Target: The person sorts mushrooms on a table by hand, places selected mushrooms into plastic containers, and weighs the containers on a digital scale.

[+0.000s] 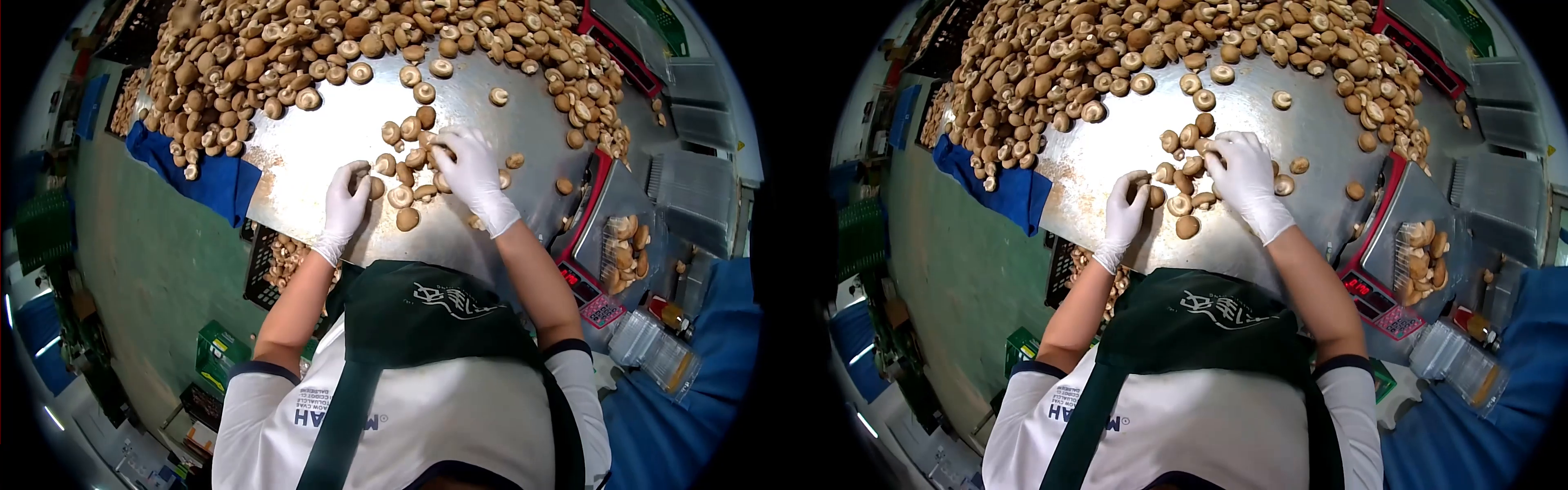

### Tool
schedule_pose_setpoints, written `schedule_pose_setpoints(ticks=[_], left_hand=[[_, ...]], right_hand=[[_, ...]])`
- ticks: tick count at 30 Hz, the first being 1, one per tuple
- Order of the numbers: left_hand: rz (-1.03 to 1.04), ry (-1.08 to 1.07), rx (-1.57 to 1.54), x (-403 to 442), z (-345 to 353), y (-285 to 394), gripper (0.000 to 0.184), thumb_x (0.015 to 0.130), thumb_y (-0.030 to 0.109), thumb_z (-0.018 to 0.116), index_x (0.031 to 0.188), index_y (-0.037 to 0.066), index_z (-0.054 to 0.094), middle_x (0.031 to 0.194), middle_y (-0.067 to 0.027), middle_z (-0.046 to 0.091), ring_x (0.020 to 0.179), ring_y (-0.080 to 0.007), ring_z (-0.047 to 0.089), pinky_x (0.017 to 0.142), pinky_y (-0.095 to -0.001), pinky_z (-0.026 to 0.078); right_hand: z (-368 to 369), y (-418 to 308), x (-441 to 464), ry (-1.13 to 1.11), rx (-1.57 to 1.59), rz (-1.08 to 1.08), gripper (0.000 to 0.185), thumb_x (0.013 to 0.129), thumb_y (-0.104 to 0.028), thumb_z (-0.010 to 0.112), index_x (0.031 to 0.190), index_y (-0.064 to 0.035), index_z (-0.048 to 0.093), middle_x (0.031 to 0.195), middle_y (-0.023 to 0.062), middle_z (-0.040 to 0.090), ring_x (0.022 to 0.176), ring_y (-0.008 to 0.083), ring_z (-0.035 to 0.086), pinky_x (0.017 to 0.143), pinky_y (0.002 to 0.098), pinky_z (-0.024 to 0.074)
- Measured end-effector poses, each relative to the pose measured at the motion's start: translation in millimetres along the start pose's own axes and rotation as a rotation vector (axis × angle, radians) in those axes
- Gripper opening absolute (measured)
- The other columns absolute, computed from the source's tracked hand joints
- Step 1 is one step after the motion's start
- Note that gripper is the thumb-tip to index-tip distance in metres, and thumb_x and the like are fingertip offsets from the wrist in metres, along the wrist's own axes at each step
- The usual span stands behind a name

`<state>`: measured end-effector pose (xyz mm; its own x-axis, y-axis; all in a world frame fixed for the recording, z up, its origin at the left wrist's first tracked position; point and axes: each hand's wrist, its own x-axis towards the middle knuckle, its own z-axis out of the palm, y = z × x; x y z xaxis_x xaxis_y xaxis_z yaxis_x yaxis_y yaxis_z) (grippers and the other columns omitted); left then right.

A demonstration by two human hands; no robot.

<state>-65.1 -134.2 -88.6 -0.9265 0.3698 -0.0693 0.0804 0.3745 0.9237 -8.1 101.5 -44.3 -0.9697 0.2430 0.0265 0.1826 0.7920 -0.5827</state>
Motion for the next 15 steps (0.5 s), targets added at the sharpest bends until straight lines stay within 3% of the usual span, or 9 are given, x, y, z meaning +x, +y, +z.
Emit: schedule_pose_setpoints(ticks=[1, 5, 7, 8, 10, 11, 13, 14, 15], left_hand=[[0.017, 0.029, -0.007, 0, 0, -2, 0.024, 0.092, 0.005, 0.06, 0.116, 0.0, 0.061, 0.106, -0.0136, 0.063, 0.098, -0.0231, 0.064, 0.089, -0.0329, 0.051], [0.107, 0.093, 0.038, 24, 5, 6, 0.025, 0.09, 0.003, 0.06, 0.115, 0.0, 0.061, 0.11, -0.0163, 0.061, 0.101, -0.0278, 0.063, 0.091, -0.0355, 0.051], [0.212, 0.087, 0.097, 46, 11, 15, 0.028, 0.089, 0.003, 0.061, 0.117, 0.002, 0.062, 0.11, -0.0161, 0.061, 0.103, -0.0294, 0.062, 0.092, -0.0361, 0.05], [0.161, -0.001, 0.097, 55, 13, 24, 0.033, 0.087, 0.004, 0.063, 0.12, 0.002, 0.061, 0.112, -0.0165, 0.062, 0.107, -0.0314, 0.061, 0.095, -0.0368, 0.048], [0.292, -0.09, 0.282, 70, 20, 25, 0.036, 0.089, 0.006, 0.064, 0.125, 0.001, 0.059, 0.121, -0.0177, 0.061, 0.111, -0.0285, 0.06, 0.098, -0.0357, 0.047], [0.309, -0.128, 0.315, 77, 26, 15, 0.037, 0.09, 0.008, 0.065, 0.127, 0.003, 0.059, 0.113, -0.0149, 0.064, 0.103, -0.024, 0.062, 0.091, -0.0333, 0.05], [0.185, -0.154, 0.174, 87, 28, 7, 0.036, 0.092, 0.01, 0.064, 0.127, 0.004, 0.06, 0.107, -0.0111, 0.065, 0.095, -0.0197, 0.062, 0.085, -0.031, 0.051], [0.125, -0.17, 0.101, 90, 31, 2, 0.035, 0.093, 0.012, 0.064, 0.127, 0.004, 0.06, 0.104, -0.0091, 0.065, 0.092, -0.0175, 0.062, 0.082, -0.0298, 0.052], [-0.158, -0.213, -0.129, 85, 27, 28, 0.034, 0.096, 0.016, 0.062, 0.128, 0.003, 0.06, 0.098, -0.0048, 0.064, 0.082, -0.0129, 0.06, 0.075, -0.0275, 0.052]], right_hand=[[-1, -3, 7, 0.055, 0.017, -0.023, 0.024, 0.088, -0.016, 0.061, 0.109, -0.0132, 0.071, 0.114, 0.0032, 0.065, 0.111, 0.0266, 0.056, 0.096, 0.0402, 0.0424], [19, 0, 47, 0.039, -0.121, -0.241, 0.031, 0.085, -0.008, 0.059, 0.11, -0.0184, 0.072, 0.116, -0.0023, 0.066, 0.114, 0.0246, 0.055, 0.097, 0.0385, 0.0423], [28, 9, 63, -0.065, -0.185, -0.242, 0.031, 0.084, -0.01, 0.06, 0.111, -0.0193, 0.072, 0.116, -0.0022, 0.066, 0.115, 0.0242, 0.054, 0.098, 0.0386, 0.0418], [30, 13, 67, -0.115, -0.22, -0.24, 0.031, 0.084, -0.01, 0.061, 0.111, -0.0197, 0.072, 0.116, -0.0022, 0.066, 0.116, 0.0241, 0.053, 0.098, 0.0387, 0.0416], [18, 10, 67, -0.121, -0.174, -0.204, 0.027, 0.085, -0.018, 0.065, 0.111, -0.019, 0.072, 0.114, 0.0006, 0.067, 0.117, 0.0244, 0.053, 0.099, 0.0385, 0.041], [16, 11, 64, -0.1, -0.116, -0.17, 0.026, 0.085, -0.02, 0.066, 0.111, -0.0185, 0.072, 0.113, 0.002, 0.067, 0.116, 0.0247, 0.053, 0.099, 0.0383, 0.0413], [11, 14, 56, -0.05, 0.106, -0.047, 0.027, 0.087, -0.024, 0.067, 0.112, -0.0158, 0.072, 0.109, 0.0088, 0.068, 0.113, 0.0271, 0.054, 0.098, 0.0382, 0.0435], [6, 16, 48, -0.029, 0.196, -0.023, 0.029, 0.088, -0.024, 0.067, 0.114, -0.0133, 0.071, 0.101, 0.0122, 0.068, 0.098, 0.0258, 0.061, 0.089, 0.0358, 0.0489], [1, 17, 40, -0.051, 0.38, 0.107, 0.028, 0.09, -0.023, 0.065, 0.115, -0.0106, 0.071, 0.099, 0.0112, 0.068, 0.089, 0.0225, 0.062, 0.084, 0.0338, 0.0501]])
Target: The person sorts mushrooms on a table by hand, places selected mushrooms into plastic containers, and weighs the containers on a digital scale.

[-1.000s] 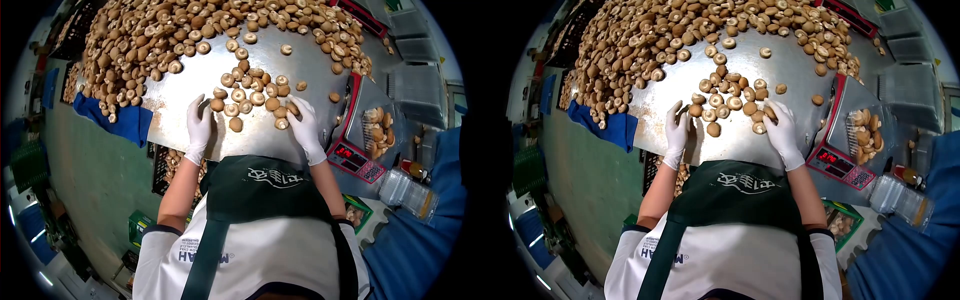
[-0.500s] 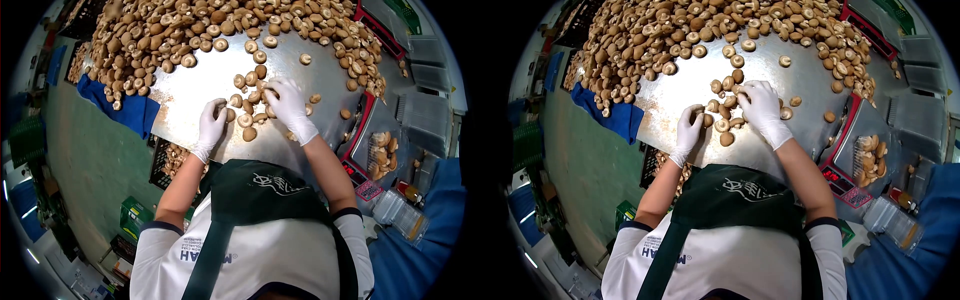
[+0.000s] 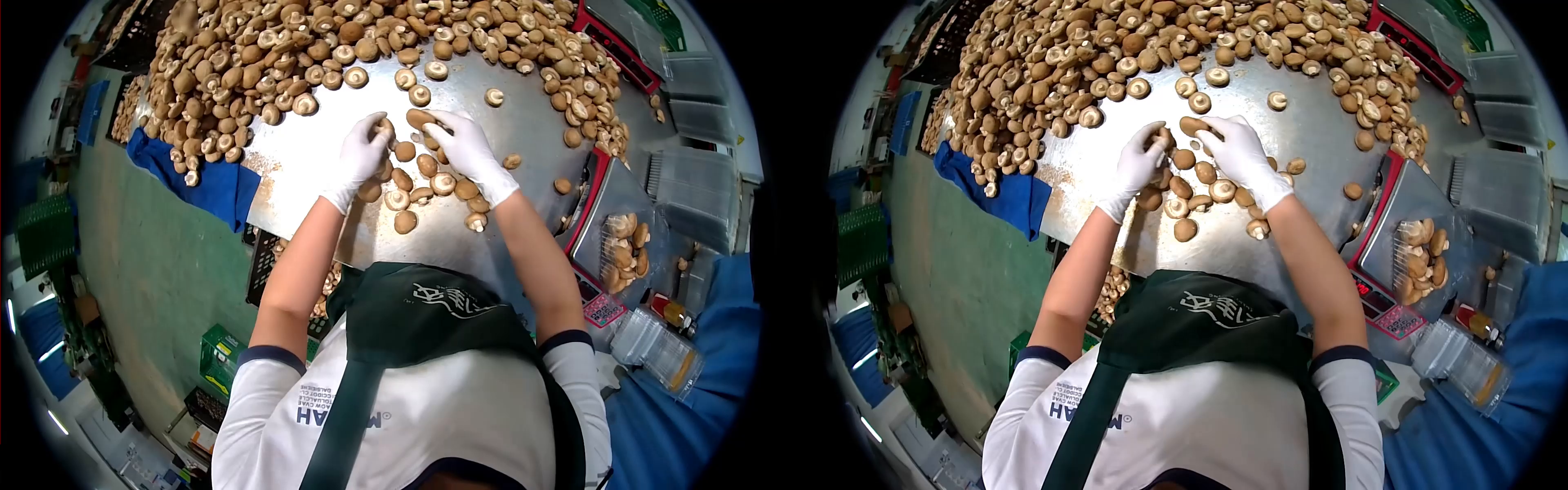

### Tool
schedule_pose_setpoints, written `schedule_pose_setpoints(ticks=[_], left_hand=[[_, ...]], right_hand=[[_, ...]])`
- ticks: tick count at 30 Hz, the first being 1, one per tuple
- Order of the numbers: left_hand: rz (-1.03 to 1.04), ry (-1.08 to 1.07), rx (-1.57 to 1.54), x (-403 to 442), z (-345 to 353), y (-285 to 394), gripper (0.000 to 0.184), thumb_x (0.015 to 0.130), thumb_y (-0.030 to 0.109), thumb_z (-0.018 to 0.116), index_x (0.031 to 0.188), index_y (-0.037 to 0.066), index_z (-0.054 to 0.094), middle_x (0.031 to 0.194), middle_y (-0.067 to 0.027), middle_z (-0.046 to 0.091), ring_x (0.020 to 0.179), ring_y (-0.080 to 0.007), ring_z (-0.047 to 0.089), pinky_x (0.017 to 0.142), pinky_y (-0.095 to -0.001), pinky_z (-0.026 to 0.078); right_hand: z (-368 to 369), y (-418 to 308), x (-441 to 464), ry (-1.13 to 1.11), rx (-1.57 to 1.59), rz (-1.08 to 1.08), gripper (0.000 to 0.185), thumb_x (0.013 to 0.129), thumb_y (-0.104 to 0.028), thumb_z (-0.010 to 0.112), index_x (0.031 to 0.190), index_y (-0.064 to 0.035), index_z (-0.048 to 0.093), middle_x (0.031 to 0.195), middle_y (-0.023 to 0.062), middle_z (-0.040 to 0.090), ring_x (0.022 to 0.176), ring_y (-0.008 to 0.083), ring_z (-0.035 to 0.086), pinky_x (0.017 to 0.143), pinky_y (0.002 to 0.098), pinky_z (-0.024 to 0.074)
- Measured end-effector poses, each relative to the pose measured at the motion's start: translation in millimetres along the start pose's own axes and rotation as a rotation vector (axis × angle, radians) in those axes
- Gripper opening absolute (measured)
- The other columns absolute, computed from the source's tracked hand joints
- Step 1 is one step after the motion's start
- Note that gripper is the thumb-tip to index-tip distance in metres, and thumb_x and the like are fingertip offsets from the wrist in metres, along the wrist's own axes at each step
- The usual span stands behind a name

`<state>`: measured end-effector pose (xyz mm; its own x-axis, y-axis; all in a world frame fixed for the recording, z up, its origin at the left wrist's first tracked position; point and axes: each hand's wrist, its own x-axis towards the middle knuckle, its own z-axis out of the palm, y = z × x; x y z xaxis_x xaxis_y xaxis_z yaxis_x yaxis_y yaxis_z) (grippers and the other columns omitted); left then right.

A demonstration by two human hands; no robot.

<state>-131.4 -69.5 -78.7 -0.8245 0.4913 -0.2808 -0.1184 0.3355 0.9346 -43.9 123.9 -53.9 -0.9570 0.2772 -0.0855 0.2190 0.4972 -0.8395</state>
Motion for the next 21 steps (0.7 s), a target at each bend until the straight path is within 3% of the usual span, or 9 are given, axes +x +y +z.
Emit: schedule_pose_setpoints(ticks=[1, 3, 4, 7, 8, 12, 16, 21], left_hand=[[-0.164, -0.045, -0.107, 2, -6, 1, 0.035, 0.099, 0.021, 0.058, 0.13, 0.002, 0.059, 0.104, -0.0061, 0.066, 0.085, -0.0137, 0.062, 0.078, -0.0281, 0.053], [-0.044, -0.069, -0.228, 2, -15, -1, 0.04, 0.101, 0.023, 0.054, 0.136, 0.003, 0.054, 0.111, -0.0095, 0.067, 0.092, -0.0172, 0.066, 0.086, -0.0291, 0.054], [-0.13, -0.156, -0.509, -4, -16, 2, 0.044, 0.103, 0.022, 0.049, 0.142, 0.003, 0.046, 0.126, -0.0136, 0.062, 0.112, -0.022, 0.063, 0.096, -0.0318, 0.052], [-0.145, -0.264, -0.838, -19, -21, 10, 0.048, 0.103, 0.02, 0.046, 0.146, 0.002, 0.04, 0.137, -0.0161, 0.054, 0.126, -0.0252, 0.054, 0.103, -0.034, 0.049], [-0.132, -0.32, -0.877, -26, -20, 15, 0.05, 0.102, 0.019, 0.044, 0.149, 0.001, 0.035, 0.146, -0.0169, 0.045, 0.131, -0.0255, 0.049, 0.106, -0.0351, 0.047], [-0.13, -0.314, -0.986, -51, -14, 25, 0.05, 0.102, 0.013, 0.043, 0.149, 0.001, 0.033, 0.146, -0.0182, 0.04, 0.128, -0.0285, 0.05, 0.105, -0.0356, 0.047], [-0.127, -0.229, -1.035, -68, -22, 17, 0.051, 0.102, 0.014, 0.044, 0.15, 0.002, 0.033, 0.145, -0.0186, 0.043, 0.129, -0.0265, 0.05, 0.104, -0.0351, 0.049], [-0.123, -0.062, -0.994, -78, -48, -19, 0.048, 0.102, 0.018, 0.048, 0.145, 0.001, 0.04, 0.138, -0.0199, 0.051, 0.119, -0.0248, 0.056, 0.093, -0.0321, 0.053]], right_hand=[[-3, -1, -9, -0.008, 0.19, 0.127, 0.028, 0.093, -0.022, 0.064, 0.116, -0.008, 0.07, 0.096, 0.0102, 0.068, 0.08, 0.0193, 0.063, 0.078, 0.0319, 0.0513], [-16, -6, -28, -0.023, 0.367, 0.258, 0.029, 0.096, -0.02, 0.061, 0.118, -0.0028, 0.068, 0.099, 0.0087, 0.068, 0.079, 0.0154, 0.063, 0.077, 0.029, 0.0516], [-21, -8, -37, -0.032, 0.456, 0.32, 0.029, 0.098, -0.018, 0.059, 0.119, -0.0003, 0.067, 0.101, 0.0079, 0.068, 0.078, 0.0134, 0.063, 0.076, 0.0276, 0.0518], [-21, -6, -58, 0.072, 0.535, 0.129, 0.031, 0.1, -0.013, 0.054, 0.123, 0.0056, 0.062, 0.111, 0.0087, 0.067, 0.094, 0.0135, 0.064, 0.084, 0.028, 0.0517], [-22, -7, -64, 0.089, 0.564, 0.095, 0.033, 0.1, -0.011, 0.053, 0.127, 0.007, 0.059, 0.117, 0.0103, 0.066, 0.103, 0.0152, 0.063, 0.09, 0.0286, 0.0505], [-16, 3, -84, 0.129, 0.666, 0.139, 0.034, 0.101, -0.012, 0.051, 0.128, 0.0066, 0.058, 0.115, 0.0097, 0.067, 0.103, 0.0152, 0.063, 0.091, 0.0291, 0.0501], [-15, 19, -106, 0.19, 0.732, 0.22, 0.035, 0.101, -0.014, 0.051, 0.13, 0.005, 0.057, 0.114, 0.0096, 0.066, 0.099, 0.0147, 0.063, 0.088, 0.0291, 0.0508], [-21, 25, -130, 0.315, 1.001, 0.289, 0.038, 0.103, -0.016, 0.051, 0.135, 0.0043, 0.053, 0.117, 0.0109, 0.065, 0.098, 0.0154, 0.064, 0.086, 0.0295, 0.0514]])
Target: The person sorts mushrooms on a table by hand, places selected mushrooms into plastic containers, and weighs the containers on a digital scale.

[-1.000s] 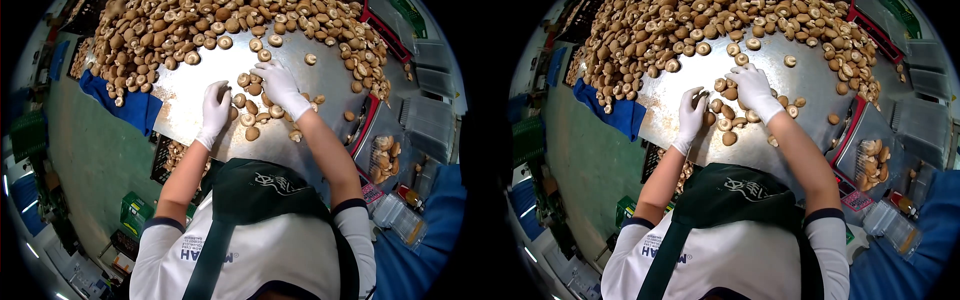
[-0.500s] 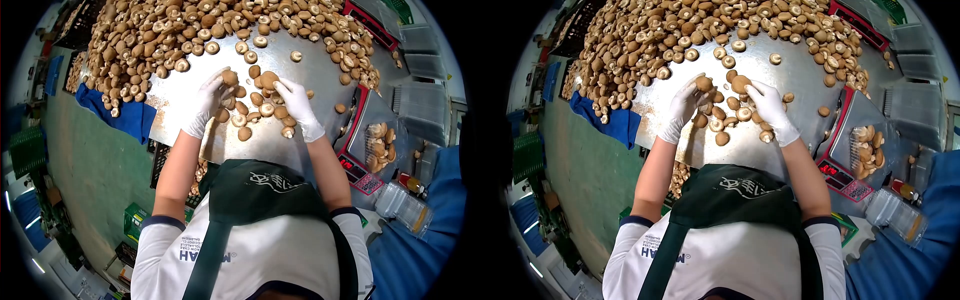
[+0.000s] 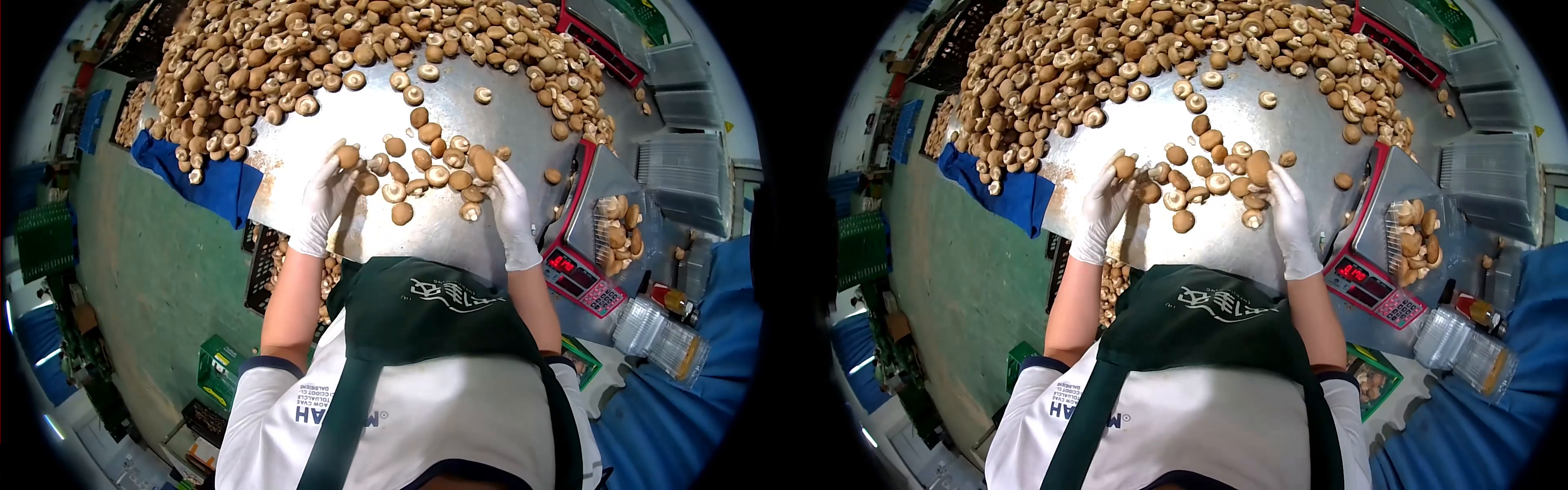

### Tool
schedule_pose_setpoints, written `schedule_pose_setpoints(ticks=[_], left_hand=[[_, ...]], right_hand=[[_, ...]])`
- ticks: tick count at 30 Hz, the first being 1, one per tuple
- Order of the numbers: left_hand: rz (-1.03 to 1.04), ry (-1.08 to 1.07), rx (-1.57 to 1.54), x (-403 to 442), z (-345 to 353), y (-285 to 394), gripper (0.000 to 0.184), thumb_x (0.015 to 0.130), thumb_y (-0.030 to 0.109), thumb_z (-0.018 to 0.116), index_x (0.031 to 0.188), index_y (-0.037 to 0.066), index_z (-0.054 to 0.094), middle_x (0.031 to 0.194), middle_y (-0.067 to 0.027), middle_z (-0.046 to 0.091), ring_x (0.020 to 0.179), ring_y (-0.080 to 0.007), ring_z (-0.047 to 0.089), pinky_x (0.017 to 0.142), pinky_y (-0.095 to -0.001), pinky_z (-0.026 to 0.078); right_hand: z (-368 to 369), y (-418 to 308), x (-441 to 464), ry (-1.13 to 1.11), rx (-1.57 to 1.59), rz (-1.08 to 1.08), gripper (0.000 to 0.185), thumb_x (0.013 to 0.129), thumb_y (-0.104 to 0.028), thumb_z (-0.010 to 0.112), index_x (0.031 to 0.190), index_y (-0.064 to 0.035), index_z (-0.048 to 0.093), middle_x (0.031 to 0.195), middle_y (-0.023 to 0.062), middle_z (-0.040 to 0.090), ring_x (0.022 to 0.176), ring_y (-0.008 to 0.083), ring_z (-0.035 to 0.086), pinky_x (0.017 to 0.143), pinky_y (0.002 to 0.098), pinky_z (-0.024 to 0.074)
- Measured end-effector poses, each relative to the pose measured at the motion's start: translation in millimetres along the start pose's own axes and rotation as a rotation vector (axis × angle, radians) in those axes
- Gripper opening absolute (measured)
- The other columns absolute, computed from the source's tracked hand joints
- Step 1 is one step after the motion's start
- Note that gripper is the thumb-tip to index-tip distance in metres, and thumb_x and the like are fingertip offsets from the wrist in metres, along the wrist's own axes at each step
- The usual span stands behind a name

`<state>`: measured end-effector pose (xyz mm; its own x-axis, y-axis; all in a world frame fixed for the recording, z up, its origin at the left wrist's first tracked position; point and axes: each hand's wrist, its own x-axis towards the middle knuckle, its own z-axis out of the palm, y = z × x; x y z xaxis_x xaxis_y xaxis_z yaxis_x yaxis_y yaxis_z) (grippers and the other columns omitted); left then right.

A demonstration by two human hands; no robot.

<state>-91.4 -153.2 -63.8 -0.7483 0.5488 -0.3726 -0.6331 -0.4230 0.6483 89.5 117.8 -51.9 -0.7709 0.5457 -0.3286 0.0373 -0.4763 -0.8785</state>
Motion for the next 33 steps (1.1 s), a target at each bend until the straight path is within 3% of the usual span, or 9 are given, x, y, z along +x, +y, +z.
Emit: schedule_pose_setpoints(ticks=[7, 11, 14, 16, 21, 25, 28, 31, 33], left_hand=[[0.032, 0.235, 0.012, -26, -22, 1, 0.045, 0.098, 0.019, 0.054, 0.138, 0.0, 0.046, 0.123, -0.016, 0.059, 0.11, -0.0247, 0.062, 0.09, -0.0319, 0.054], [0.118, 0.289, 0.634, -32, -13, -16, 0.042, 0.093, 0.009, 0.061, 0.134, 0.003, 0.052, 0.115, -0.0057, 0.06, 0.089, -0.0123, 0.056, 0.079, -0.0255, 0.049], [0.334, 0.22, 1.317, -31, 3, -34, 0.055, 0.087, 0.012, 0.07, 0.139, 0.009, 0.052, 0.116, -0.0097, 0.056, 0.091, -0.0158, 0.056, 0.08, -0.0268, 0.049], [0.503, 0.161, 1.583, -23, 12, -43, 0.06, 0.083, 0.016, 0.073, 0.138, 0.009, 0.052, 0.121, -0.0188, 0.054, 0.105, -0.0306, 0.058, 0.09, -0.038, 0.05], [0.414, 0.183, 1.749, 5, 27, -43, 0.051, 0.086, 0.021, 0.071, 0.134, 0.008, 0.058, 0.115, -0.0154, 0.061, 0.101, -0.0285, 0.061, 0.09, -0.0358, 0.05], [0.106, 0.076, 0.854, 27, 16, -32, 0.047, 0.095, 0.029, 0.066, 0.133, 0.003, 0.058, 0.11, -0.0086, 0.068, 0.097, -0.0146, 0.061, 0.085, -0.0282, 0.051], [-0.288, 0.089, 0.232, 17, 16, -13, 0.04, 0.102, 0.03, 0.052, 0.13, 0.002, 0.056, 0.116, -0.0122, 0.065, 0.101, -0.018, 0.064, 0.086, -0.0296, 0.053], [-0.168, 0.088, 0.11, -1, 13, -18, 0.038, 0.103, 0.032, 0.046, 0.124, 0.001, 0.055, 0.112, -0.0126, 0.064, 0.096, -0.0223, 0.064, 0.076, -0.031, 0.055], [-0.304, 0.01, -0.131, -6, 11, -16, 0.039, 0.103, 0.034, 0.044, 0.123, 0.002, 0.055, 0.109, -0.0125, 0.064, 0.093, -0.0223, 0.064, 0.073, -0.0314, 0.054]], right_hand=[[-32, -12, -11, -0.08, 0.444, 0.082, 0.038, 0.105, -0.031, 0.043, 0.128, -0.0018, 0.05, 0.117, 0.0142, 0.061, 0.104, 0.0257, 0.061, 0.09, 0.0391, 0.0486], [-58, -1, -11, 0.051, 0.366, 0.063, 0.033, 0.102, -0.028, 0.049, 0.124, -0.004, 0.054, 0.108, 0.0113, 0.061, 0.094, 0.023, 0.064, 0.08, 0.0349, 0.0515], [-59, -2, -17, 0.157, -0.196, 0.09, 0.029, 0.099, -0.019, 0.051, 0.123, -0.0031, 0.055, 0.099, 0.0076, 0.06, 0.082, 0.0177, 0.063, 0.069, 0.0299, 0.0516], [-62, 10, -22, 0.13, -0.582, 0.065, 0.042, 0.093, -0.006, 0.054, 0.135, -0.0017, 0.05, 0.093, 0.0037, 0.06, 0.075, 0.0118, 0.058, 0.067, 0.0259, 0.0499], [-46, 38, -39, 0.019, -0.818, 0.019, 0.061, 0.09, -0.011, 0.063, 0.147, -0.0091, 0.042, 0.109, 0.0093, 0.056, 0.092, 0.0177, 0.059, 0.085, 0.0313, 0.0502], [-15, 49, -41, -0.007, -0.751, 0.027, 0.061, 0.091, -0.014, 0.066, 0.147, -0.01, 0.042, 0.121, 0.0119, 0.056, 0.105, 0.0202, 0.06, 0.091, 0.0323, 0.0502], [-12, 50, -40, -0.001, -0.682, 0.017, 0.06, 0.093, -0.013, 0.064, 0.148, -0.0085, 0.04, 0.124, 0.0112, 0.056, 0.106, 0.0186, 0.059, 0.091, 0.0304, 0.0502], [-11, 48, -40, 0.029, -0.618, 0.015, 0.059, 0.094, -0.012, 0.064, 0.148, -0.0059, 0.04, 0.125, 0.0104, 0.056, 0.105, 0.0175, 0.059, 0.091, 0.0294, 0.0505], [-8, 44, -41, 0.07, -0.561, 0.004, 0.057, 0.095, -0.014, 0.064, 0.146, -0.0034, 0.041, 0.125, 0.0123, 0.056, 0.108, 0.0211, 0.058, 0.093, 0.0324, 0.0488]])
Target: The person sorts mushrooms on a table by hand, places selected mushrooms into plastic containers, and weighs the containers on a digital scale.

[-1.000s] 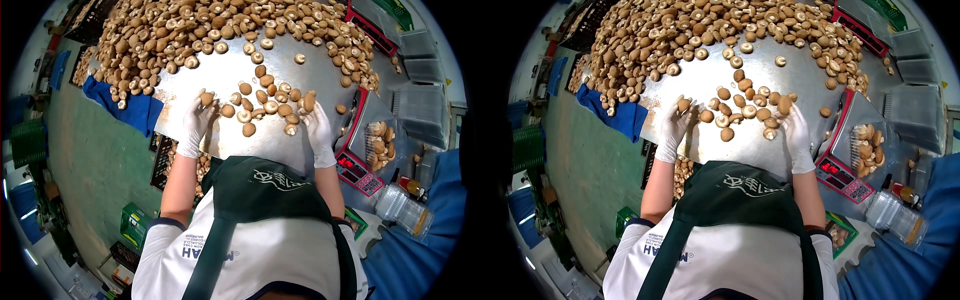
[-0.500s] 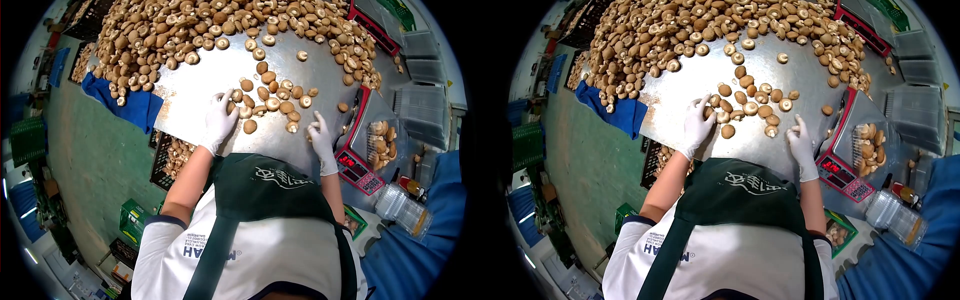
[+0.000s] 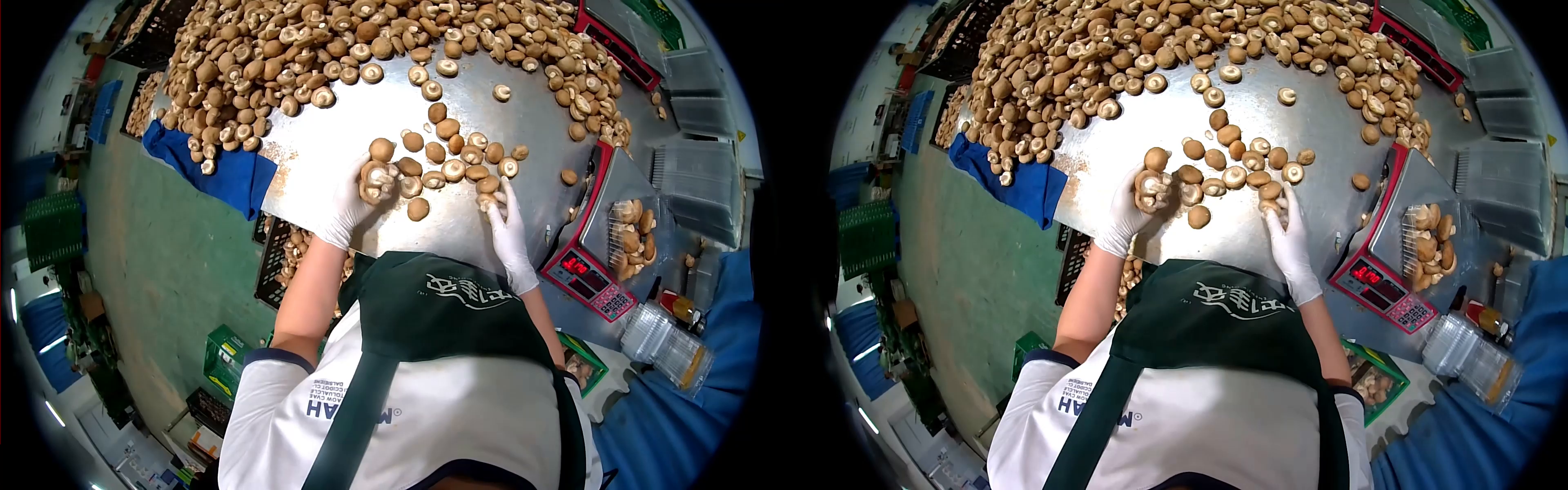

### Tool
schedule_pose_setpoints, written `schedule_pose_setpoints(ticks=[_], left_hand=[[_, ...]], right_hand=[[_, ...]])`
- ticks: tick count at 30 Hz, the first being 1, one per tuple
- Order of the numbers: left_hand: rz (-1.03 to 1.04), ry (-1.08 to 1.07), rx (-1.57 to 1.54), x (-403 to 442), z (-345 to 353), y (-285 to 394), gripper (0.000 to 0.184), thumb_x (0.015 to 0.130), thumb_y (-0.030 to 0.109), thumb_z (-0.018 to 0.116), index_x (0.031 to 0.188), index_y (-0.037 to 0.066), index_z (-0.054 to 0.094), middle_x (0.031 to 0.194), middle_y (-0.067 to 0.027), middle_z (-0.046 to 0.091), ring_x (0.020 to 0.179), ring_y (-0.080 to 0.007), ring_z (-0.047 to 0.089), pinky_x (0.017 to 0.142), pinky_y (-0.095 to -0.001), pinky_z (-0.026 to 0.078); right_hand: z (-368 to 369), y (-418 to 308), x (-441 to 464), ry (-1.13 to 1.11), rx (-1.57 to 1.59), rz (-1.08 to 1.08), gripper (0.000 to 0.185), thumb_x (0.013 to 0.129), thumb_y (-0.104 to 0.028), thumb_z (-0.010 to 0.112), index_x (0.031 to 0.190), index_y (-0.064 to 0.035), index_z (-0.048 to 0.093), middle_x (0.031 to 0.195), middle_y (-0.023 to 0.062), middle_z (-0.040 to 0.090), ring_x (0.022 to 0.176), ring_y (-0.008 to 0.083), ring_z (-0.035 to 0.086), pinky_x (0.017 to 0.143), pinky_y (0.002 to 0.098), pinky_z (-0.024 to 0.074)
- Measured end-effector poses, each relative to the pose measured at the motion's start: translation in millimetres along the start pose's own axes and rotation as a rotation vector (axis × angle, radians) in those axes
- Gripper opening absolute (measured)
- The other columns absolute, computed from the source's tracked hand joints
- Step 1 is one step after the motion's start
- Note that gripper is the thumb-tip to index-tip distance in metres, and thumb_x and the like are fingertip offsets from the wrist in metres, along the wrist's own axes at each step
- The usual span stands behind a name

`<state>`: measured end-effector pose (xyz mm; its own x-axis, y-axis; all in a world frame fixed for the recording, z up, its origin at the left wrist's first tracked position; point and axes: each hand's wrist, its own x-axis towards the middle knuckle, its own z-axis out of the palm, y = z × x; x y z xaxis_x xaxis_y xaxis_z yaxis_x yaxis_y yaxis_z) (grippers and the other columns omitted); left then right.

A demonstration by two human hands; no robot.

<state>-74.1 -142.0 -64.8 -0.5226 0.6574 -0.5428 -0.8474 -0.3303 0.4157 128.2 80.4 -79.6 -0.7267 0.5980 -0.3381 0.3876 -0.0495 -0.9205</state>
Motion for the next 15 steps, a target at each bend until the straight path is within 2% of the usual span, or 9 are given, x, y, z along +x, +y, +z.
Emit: schedule_pose_setpoints(ticks=[3, 4, 5, 6, 7, 9, 11, 14, 15], left_hand=[[-0.146, -0.108, -0.222, -9, 5, -6, 0.04, 0.103, 0.035, 0.04, 0.124, 0.003, 0.053, 0.108, -0.0122, 0.063, 0.093, -0.0242, 0.063, 0.072, -0.0346, 0.052], [-0.16, -0.077, -0.244, -12, 8, -11, 0.041, 0.103, 0.035, 0.04, 0.125, 0.003, 0.053, 0.111, -0.0126, 0.063, 0.096, -0.0248, 0.062, 0.073, -0.0358, 0.052], [-0.177, -0.049, -0.265, -14, 14, -16, 0.042, 0.103, 0.035, 0.04, 0.127, 0.003, 0.052, 0.114, -0.013, 0.063, 0.098, -0.0255, 0.062, 0.075, -0.0371, 0.052], [-0.181, -0.162, -0.254, -13, 8, -24, 0.045, 0.104, 0.035, 0.038, 0.13, 0.0, 0.051, 0.118, -0.0146, 0.062, 0.101, -0.0238, 0.062, 0.082, -0.0359, 0.053], [-0.178, -0.174, -0.168, -15, 11, -28, 0.044, 0.104, 0.033, 0.037, 0.13, 0.0, 0.051, 0.116, -0.0149, 0.063, 0.098, -0.0238, 0.063, 0.08, -0.0358, 0.054], [-0.26, -0.25, -0.049, -16, 14, -40, 0.044, 0.104, 0.033, 0.037, 0.13, 0.0, 0.051, 0.114, -0.0158, 0.064, 0.096, -0.0236, 0.064, 0.08, -0.0359, 0.055], [-0.311, -0.267, 0.0, -17, 31, -54, 0.046, 0.104, 0.034, 0.039, 0.129, -0.003, 0.051, 0.11, -0.0174, 0.066, 0.095, -0.024, 0.066, 0.083, -0.0356, 0.056], [-0.439, -0.373, -0.07, -17, 27, -70, 0.05, 0.104, 0.034, 0.037, 0.137, -0.003, 0.046, 0.125, -0.0207, 0.062, 0.11, -0.0285, 0.062, 0.094, -0.0398, 0.053], [-0.425, -0.361, -0.07, -20, 34, -69, 0.05, 0.104, 0.033, 0.037, 0.137, -0.003, 0.046, 0.124, -0.0205, 0.062, 0.109, -0.0276, 0.063, 0.094, -0.0389, 0.052]], right_hand=[[-5, -9, 0, 0.106, -0.311, -0.24, 0.054, 0.094, -0.013, 0.064, 0.144, -0.0045, 0.044, 0.127, 0.0149, 0.056, 0.111, 0.0265, 0.057, 0.097, 0.0363, 0.0457], [-6, -13, 1, 0.238, -0.6, -0.434, 0.05, 0.092, -0.012, 0.064, 0.139, -0.0041, 0.05, 0.128, 0.0166, 0.056, 0.114, 0.031, 0.054, 0.1, 0.0383, 0.0427], [-7, -17, 1, 0.246, -0.582, -0.462, 0.048, 0.093, -0.01, 0.063, 0.139, -0.0047, 0.052, 0.128, 0.0154, 0.057, 0.117, 0.0288, 0.054, 0.101, 0.0371, 0.0418], [-6, -33, -2, 0.257, -0.566, -0.49, 0.047, 0.093, -0.009, 0.062, 0.138, -0.0052, 0.053, 0.128, 0.0142, 0.057, 0.119, 0.0266, 0.053, 0.103, 0.0358, 0.0409], [-5, -44, -4, 0.267, -0.551, -0.516, 0.045, 0.093, -0.008, 0.061, 0.137, -0.0058, 0.054, 0.129, 0.013, 0.058, 0.121, 0.0244, 0.052, 0.104, 0.0346, 0.04], [1, -58, -3, 0.012, -0.204, -0.41, 0.044, 0.093, -0.004, 0.058, 0.137, -0.0039, 0.055, 0.138, 0.0122, 0.055, 0.124, 0.0241, 0.053, 0.106, 0.0338, 0.0398], [17, -73, -6, -0.101, -0.089, -0.495, 0.042, 0.092, -0.005, 0.058, 0.134, -0.0005, 0.055, 0.127, 0.0136, 0.064, 0.122, 0.0252, 0.058, 0.105, 0.0344, 0.0423], [13, -78, -1, -0.515, -0.01, -0.296, 0.042, 0.098, -0.008, 0.052, 0.14, -0.001, 0.049, 0.133, 0.0119, 0.058, 0.118, 0.0177, 0.058, 0.102, 0.031, 0.0448], [13, -77, -1, -0.475, 0.12, -0.242, 0.041, 0.1, -0.009, 0.05, 0.14, -0.0012, 0.049, 0.134, 0.0113, 0.057, 0.118, 0.017, 0.057, 0.101, 0.0304, 0.0454]])
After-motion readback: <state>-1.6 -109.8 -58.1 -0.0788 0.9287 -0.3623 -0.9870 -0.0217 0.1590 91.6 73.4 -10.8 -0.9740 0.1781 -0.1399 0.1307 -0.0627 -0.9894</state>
